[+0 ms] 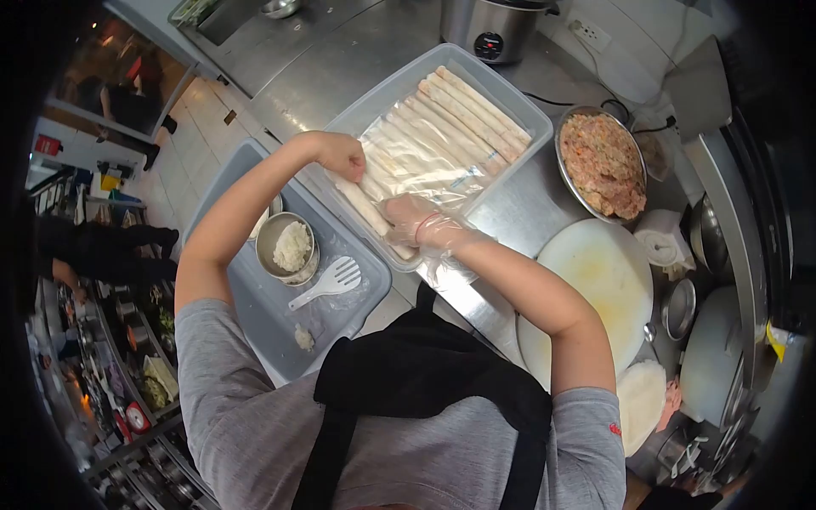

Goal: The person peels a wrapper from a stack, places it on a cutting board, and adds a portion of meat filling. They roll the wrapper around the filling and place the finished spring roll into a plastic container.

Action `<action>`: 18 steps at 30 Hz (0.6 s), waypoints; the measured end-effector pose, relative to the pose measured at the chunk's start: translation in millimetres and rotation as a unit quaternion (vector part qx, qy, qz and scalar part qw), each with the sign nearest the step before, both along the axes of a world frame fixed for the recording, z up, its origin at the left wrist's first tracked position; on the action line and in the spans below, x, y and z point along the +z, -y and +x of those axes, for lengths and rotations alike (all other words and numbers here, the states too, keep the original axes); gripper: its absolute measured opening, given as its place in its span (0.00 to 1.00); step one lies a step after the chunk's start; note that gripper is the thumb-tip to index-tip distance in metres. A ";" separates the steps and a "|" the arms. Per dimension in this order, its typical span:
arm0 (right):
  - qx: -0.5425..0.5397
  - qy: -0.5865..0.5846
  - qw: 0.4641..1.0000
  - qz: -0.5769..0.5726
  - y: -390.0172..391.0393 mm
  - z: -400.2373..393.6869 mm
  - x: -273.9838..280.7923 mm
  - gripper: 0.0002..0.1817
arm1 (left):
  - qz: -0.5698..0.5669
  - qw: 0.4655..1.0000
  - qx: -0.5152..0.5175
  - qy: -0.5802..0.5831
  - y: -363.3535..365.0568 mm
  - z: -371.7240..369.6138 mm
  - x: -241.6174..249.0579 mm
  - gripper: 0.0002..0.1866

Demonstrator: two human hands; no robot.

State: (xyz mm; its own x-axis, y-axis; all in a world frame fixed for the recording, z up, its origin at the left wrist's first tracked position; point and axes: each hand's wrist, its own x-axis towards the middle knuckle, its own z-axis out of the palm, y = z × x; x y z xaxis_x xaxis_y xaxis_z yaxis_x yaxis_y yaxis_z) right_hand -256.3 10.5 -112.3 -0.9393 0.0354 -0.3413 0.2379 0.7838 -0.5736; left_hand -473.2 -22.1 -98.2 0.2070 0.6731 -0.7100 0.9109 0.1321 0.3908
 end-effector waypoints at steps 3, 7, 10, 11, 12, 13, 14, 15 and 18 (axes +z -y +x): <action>-0.039 0.012 0.998 0.053 4.5 5.4 14.1 0.17 | 0.036 0.999 0.009 -0.009 3.7 0.2 -2.1 0.15; -0.132 -0.257 0.957 0.021 2.1 46.4 35.8 0.18 | 0.087 0.995 -0.013 -0.049 7.0 17.4 12.3 0.16; -0.216 -0.331 0.919 0.021 -5.9 114.1 52.8 0.17 | 0.157 0.987 0.018 0.010 16.5 40.4 25.6 0.18; -0.236 -0.366 0.900 -0.004 -8.1 145.7 55.8 0.16 | 0.223 0.975 -0.013 0.011 18.3 50.0 28.7 0.20; -0.279 -0.363 0.888 0.021 -9.6 182.5 55.1 0.16 | 0.232 0.972 0.014 0.030 23.8 70.2 43.5 0.19; -0.332 -0.375 0.865 0.026 -11.5 219.4 50.1 0.16 | 0.250 0.966 0.029 0.052 29.7 89.1 56.2 0.18; -0.375 -0.388 0.841 0.029 -12.4 255.5 43.0 0.15 | 0.265 0.960 0.027 0.083 34.3 106.1 65.0 0.17; -0.442 -0.374 0.811 0.079 -11.5 297.1 32.9 0.15 | 0.278 0.954 0.034 0.111 37.0 123.9 71.7 0.17; -0.594 -0.238 0.722 0.263 11.2 438.3 13.2 0.18 | 0.276 0.934 0.050 0.221 42.0 184.1 85.9 0.17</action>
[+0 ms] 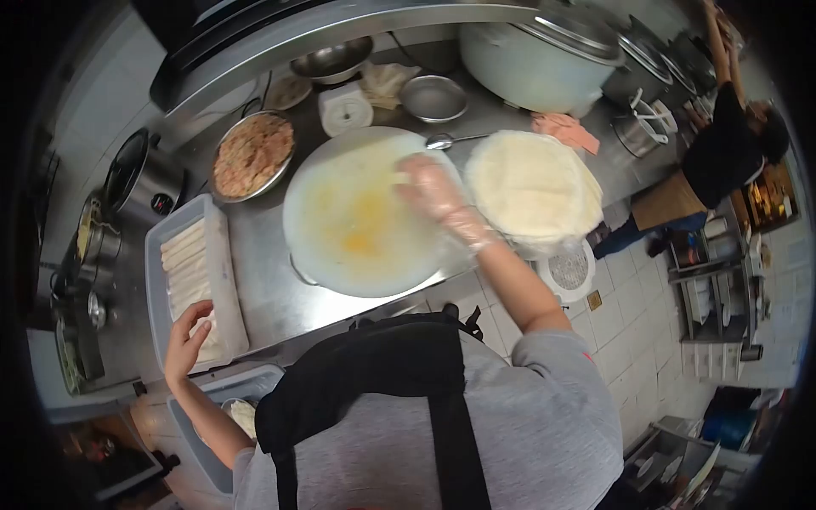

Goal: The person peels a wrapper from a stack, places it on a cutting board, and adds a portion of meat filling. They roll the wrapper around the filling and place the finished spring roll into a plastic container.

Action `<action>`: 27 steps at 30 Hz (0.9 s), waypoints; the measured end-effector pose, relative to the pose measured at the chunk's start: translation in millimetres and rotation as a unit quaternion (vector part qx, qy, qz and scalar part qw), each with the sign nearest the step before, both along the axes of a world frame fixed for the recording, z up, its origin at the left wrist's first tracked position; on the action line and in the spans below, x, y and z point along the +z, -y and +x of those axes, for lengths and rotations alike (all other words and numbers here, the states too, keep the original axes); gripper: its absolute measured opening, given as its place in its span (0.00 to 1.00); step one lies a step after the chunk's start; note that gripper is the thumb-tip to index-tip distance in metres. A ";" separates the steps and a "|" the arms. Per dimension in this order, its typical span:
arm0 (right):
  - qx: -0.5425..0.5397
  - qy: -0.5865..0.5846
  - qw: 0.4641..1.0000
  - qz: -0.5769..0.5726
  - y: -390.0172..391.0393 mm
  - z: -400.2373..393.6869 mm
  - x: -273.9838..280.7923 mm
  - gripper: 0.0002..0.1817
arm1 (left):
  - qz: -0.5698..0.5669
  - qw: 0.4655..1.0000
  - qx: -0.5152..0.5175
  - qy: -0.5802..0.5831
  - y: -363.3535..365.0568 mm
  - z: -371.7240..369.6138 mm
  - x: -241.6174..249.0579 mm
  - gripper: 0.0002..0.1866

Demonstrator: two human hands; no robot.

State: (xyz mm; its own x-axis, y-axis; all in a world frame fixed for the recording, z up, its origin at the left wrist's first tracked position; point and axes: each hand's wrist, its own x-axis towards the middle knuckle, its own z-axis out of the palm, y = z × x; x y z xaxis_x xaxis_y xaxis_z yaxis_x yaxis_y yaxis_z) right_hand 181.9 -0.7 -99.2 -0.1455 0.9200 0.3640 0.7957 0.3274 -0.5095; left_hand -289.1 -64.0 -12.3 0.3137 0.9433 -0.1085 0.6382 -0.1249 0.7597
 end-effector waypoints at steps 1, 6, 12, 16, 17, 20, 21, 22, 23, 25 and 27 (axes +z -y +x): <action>-0.064 0.082 0.992 0.068 18.4 47.1 -20.7 0.20 | 0.001 1.000 -0.007 -0.003 -2.2 21.2 1.9 0.17; -0.151 0.272 0.950 -0.011 107.9 124.7 -25.1 0.18 | -0.021 0.974 -0.191 0.123 -46.6 170.5 -36.2 0.16; -0.105 0.035 0.992 0.059 114.9 143.2 -42.6 0.08 | -0.440 0.790 -0.071 0.421 -50.2 396.8 -143.9 0.25; -0.062 -0.140 0.987 0.056 115.9 155.5 -45.1 0.05 | -0.458 0.726 -0.019 0.512 -68.3 458.9 -162.9 0.21; -0.060 -0.139 0.987 0.055 117.4 159.3 -45.1 0.05 | -0.416 0.775 -0.002 0.476 -70.4 466.7 -162.3 0.16; -0.059 -0.223 0.973 -0.014 117.8 162.7 -44.4 0.06 | -0.319 0.847 0.013 0.424 -72.5 481.4 -157.4 0.08; -0.074 -0.244 0.967 -0.016 114.9 162.6 -45.1 0.08 | -0.267 0.872 0.009 0.410 -72.2 483.9 -152.6 0.04; -0.090 -0.264 0.960 -0.017 112.2 163.3 -44.8 0.10 | -0.265 0.873 0.010 0.409 -71.4 485.0 -148.0 0.04; -0.089 -0.267 0.960 -0.015 108.6 165.9 -42.7 0.10 | -0.243 0.882 -0.021 0.403 -70.7 485.8 -143.1 0.03; -0.128 -0.184 0.965 0.135 95.6 171.4 -34.8 0.15 | -0.220 0.891 -0.051 0.394 -66.8 486.3 -121.9 0.02; -0.169 -0.217 0.949 0.155 75.8 204.2 -43.1 0.16 | -0.207 0.876 -0.081 0.428 -61.7 488.9 -103.0 0.02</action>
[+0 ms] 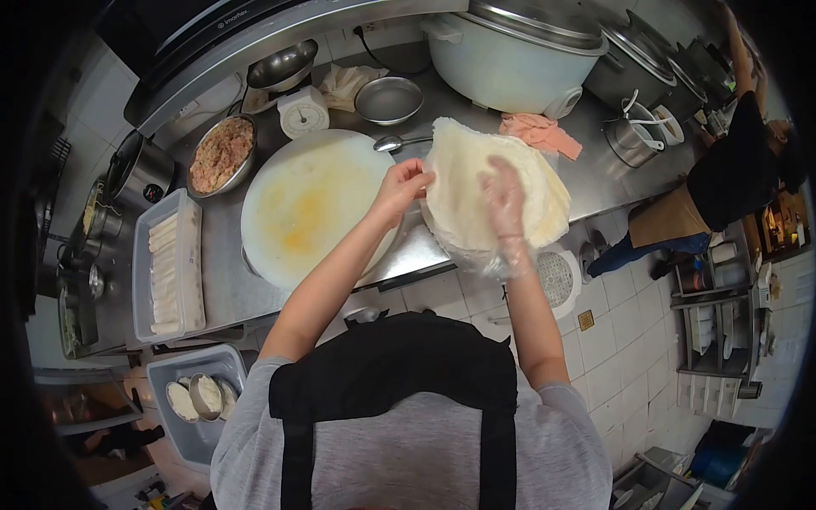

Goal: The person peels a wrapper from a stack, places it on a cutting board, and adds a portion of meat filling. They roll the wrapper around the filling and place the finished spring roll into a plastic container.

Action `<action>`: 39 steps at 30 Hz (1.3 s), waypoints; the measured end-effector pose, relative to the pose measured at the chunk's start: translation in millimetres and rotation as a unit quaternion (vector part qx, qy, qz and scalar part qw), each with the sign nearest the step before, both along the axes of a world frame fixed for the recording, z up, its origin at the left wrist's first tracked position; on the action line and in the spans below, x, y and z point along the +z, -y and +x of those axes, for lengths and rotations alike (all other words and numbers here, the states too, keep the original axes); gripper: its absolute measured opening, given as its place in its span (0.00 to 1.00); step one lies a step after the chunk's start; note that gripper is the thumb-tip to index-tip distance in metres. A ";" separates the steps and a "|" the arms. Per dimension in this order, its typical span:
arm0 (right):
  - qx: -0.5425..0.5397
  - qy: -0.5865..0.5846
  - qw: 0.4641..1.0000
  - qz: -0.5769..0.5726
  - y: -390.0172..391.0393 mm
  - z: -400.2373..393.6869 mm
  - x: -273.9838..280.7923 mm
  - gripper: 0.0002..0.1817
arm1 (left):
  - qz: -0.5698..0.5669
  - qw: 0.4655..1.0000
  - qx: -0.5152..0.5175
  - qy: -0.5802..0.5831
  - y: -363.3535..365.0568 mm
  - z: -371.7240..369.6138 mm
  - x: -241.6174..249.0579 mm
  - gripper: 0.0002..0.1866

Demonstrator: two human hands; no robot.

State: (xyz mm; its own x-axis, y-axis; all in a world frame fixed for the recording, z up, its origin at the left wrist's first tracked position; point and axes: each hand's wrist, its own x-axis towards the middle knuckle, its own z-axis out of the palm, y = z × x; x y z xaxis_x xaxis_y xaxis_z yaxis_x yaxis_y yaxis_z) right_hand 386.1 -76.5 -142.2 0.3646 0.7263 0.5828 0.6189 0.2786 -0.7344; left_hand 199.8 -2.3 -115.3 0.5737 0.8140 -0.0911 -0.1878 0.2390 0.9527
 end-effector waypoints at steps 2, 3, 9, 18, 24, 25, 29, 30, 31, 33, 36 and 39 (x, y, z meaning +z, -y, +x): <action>-0.040 -0.037 0.998 0.020 -6.6 9.3 4.1 0.18 | 0.041 0.999 -0.004 -0.004 -0.2 2.1 -2.5 0.03; 0.028 -0.157 0.983 -0.086 -6.0 7.7 23.7 0.19 | 0.082 0.997 -0.010 -0.005 -1.2 4.1 -3.6 0.04; 0.009 0.006 0.993 -0.118 -20.9 0.0 2.6 0.21 | 0.499 0.855 -0.022 -0.142 43.5 14.2 -23.1 0.07; 0.153 -0.471 0.855 -0.154 27.9 -21.7 33.9 0.20 | 0.048 0.997 -0.052 -0.030 24.7 17.9 -9.9 0.18; 0.228 -0.260 0.938 -0.038 3.0 31.8 106.2 0.18 | -0.212 0.957 -0.198 0.005 22.5 25.1 -23.3 0.32; 0.238 -0.181 0.952 -0.071 3.0 31.4 142.0 0.18 | -0.212 0.957 -0.199 0.003 23.4 27.4 -22.5 0.32; 0.328 0.361 0.870 -0.077 7.3 32.6 188.5 0.18 | -0.225 0.920 -0.279 0.160 17.5 31.6 -4.1 0.37; 0.331 0.364 0.868 -0.076 11.3 29.4 188.2 0.18 | -0.230 0.920 -0.259 0.184 15.1 26.9 -0.1 0.38; 0.332 0.375 0.856 -0.132 20.1 23.5 184.1 0.16 | -0.230 0.920 -0.256 0.186 12.6 19.6 1.9 0.38; 0.295 0.387 0.848 -0.210 32.6 28.5 152.6 0.13 | -0.333 0.893 -0.165 0.255 6.7 1.7 2.7 0.39; 0.232 0.365 0.847 -0.309 55.5 57.4 72.0 0.11 | -0.291 0.922 -0.202 0.156 -5.1 -28.1 -30.1 0.36; 0.189 0.254 0.883 -0.347 72.0 43.0 60.8 0.12 | -0.265 0.937 -0.187 0.130 1.9 -40.2 -44.3 0.26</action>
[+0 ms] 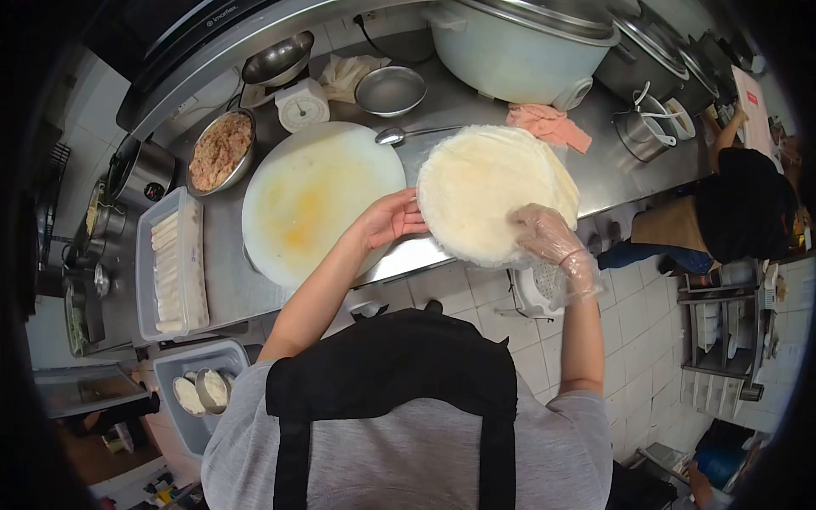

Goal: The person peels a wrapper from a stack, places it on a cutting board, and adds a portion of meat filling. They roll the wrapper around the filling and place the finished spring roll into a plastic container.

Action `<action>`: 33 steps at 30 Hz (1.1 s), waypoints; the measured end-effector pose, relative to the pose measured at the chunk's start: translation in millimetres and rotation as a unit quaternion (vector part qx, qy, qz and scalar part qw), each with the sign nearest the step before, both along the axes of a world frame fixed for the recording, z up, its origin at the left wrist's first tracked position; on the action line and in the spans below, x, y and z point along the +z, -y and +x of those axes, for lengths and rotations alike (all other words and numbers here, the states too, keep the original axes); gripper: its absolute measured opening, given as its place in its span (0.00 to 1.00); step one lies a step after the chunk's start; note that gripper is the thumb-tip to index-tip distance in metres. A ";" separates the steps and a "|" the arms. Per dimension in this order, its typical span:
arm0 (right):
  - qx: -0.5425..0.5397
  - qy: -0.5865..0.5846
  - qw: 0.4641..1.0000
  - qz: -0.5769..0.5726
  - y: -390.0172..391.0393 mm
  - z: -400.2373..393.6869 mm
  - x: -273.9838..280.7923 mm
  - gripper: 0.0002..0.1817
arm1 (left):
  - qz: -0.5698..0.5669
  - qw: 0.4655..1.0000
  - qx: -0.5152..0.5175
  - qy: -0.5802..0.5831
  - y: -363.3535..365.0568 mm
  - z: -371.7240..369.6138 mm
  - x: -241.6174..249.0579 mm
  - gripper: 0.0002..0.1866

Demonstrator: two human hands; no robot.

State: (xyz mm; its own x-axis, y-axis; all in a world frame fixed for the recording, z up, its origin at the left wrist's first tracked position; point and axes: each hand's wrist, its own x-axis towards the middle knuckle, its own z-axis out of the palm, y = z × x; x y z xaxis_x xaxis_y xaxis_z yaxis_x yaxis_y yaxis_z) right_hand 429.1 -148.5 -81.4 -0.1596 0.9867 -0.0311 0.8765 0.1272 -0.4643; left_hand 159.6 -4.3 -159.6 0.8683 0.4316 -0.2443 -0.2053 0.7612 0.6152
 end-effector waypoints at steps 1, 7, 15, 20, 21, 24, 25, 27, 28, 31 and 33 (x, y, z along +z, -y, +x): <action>-0.044 -0.088 0.994 0.038 2.5 -8.2 -0.1 0.12 | 0.038 0.998 0.021 -0.038 3.7 -1.1 -0.9 0.22; -0.156 -0.308 0.933 0.101 -25.5 -65.2 -46.9 0.11 | 0.050 0.983 0.130 -0.122 4.6 13.0 -17.1 0.12; -0.165 -0.375 0.906 0.109 -39.3 -73.9 -54.8 0.11 | 0.084 0.978 0.106 -0.160 10.9 15.7 2.2 0.14; -0.162 -0.341 0.923 0.074 -22.4 -64.8 -48.7 0.14 | 0.135 0.979 0.023 -0.148 42.4 17.2 1.5 0.31; -0.162 -0.340 0.923 0.072 -18.7 -65.3 -43.5 0.14 | 0.133 0.983 0.036 -0.120 49.5 18.0 1.0 0.33; -0.163 -0.277 0.946 0.037 -5.6 -69.4 -32.5 0.16 | 0.126 0.984 0.047 -0.117 53.3 19.9 -5.5 0.36; -0.091 -0.206 0.968 0.114 -1.6 -72.9 -31.6 0.17 | 0.124 0.984 0.048 -0.116 54.4 19.4 -3.4 0.36; -0.020 -0.129 0.973 0.189 5.4 -84.3 -29.0 0.17 | 0.122 0.985 0.047 -0.113 56.3 18.7 1.1 0.36; -0.032 -0.102 0.974 0.198 8.4 -94.3 -27.7 0.16 | 0.117 0.986 0.048 -0.107 57.6 17.8 2.6 0.36; -0.048 -0.077 0.972 0.215 8.5 -94.0 -39.8 0.13 | 0.117 0.986 0.047 -0.105 58.5 17.5 1.6 0.34; -0.049 -0.079 0.970 0.225 6.7 -89.0 -46.2 0.11 | 0.122 0.985 0.050 -0.109 59.2 17.8 1.4 0.33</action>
